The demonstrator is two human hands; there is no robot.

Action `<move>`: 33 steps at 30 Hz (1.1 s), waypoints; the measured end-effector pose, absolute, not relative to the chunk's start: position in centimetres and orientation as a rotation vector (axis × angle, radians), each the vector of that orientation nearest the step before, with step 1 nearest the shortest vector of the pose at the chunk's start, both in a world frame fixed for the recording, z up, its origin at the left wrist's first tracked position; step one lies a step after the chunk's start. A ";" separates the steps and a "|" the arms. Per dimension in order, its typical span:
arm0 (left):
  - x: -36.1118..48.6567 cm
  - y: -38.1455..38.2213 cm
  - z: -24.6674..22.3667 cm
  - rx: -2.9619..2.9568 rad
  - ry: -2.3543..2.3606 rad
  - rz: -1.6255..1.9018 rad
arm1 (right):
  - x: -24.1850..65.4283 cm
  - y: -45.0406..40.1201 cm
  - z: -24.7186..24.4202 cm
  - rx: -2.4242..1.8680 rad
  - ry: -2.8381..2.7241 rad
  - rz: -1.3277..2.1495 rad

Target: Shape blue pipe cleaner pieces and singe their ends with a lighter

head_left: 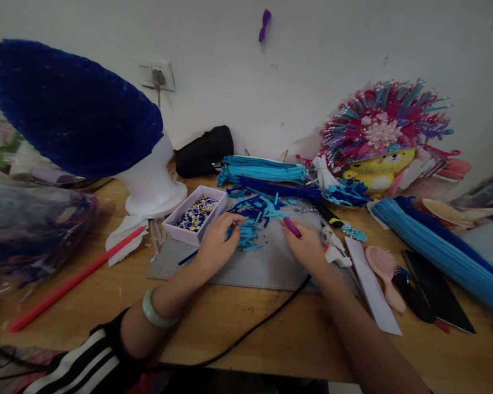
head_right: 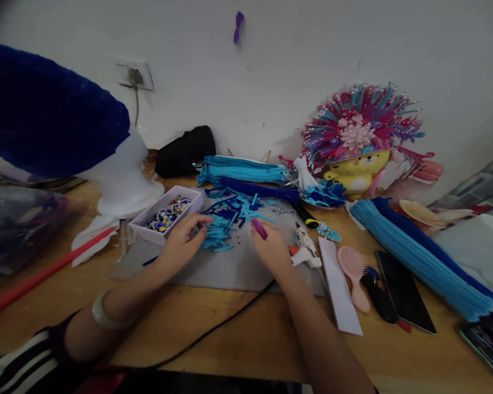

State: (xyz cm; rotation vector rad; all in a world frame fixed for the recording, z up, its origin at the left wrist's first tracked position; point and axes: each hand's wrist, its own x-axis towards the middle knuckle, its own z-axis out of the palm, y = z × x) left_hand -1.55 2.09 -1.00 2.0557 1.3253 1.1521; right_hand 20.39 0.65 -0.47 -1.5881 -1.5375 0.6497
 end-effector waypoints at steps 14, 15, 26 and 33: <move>-1.1 2.3 -0.9 2.129 1.137 0.926 | 19.9 -0.7 0.3 -1.386 -1.437 1.226; -1.2 2.3 -0.9 2.124 1.148 0.929 | 19.9 -0.5 0.2 -1.372 -1.364 1.242; -1.1 1.9 -0.4 2.049 1.260 0.954 | 18.7 -0.6 0.0 -1.187 -0.791 1.478; -0.7 1.5 -1.0 2.032 1.167 1.002 | 18.4 -0.3 -0.7 -1.430 -0.693 1.757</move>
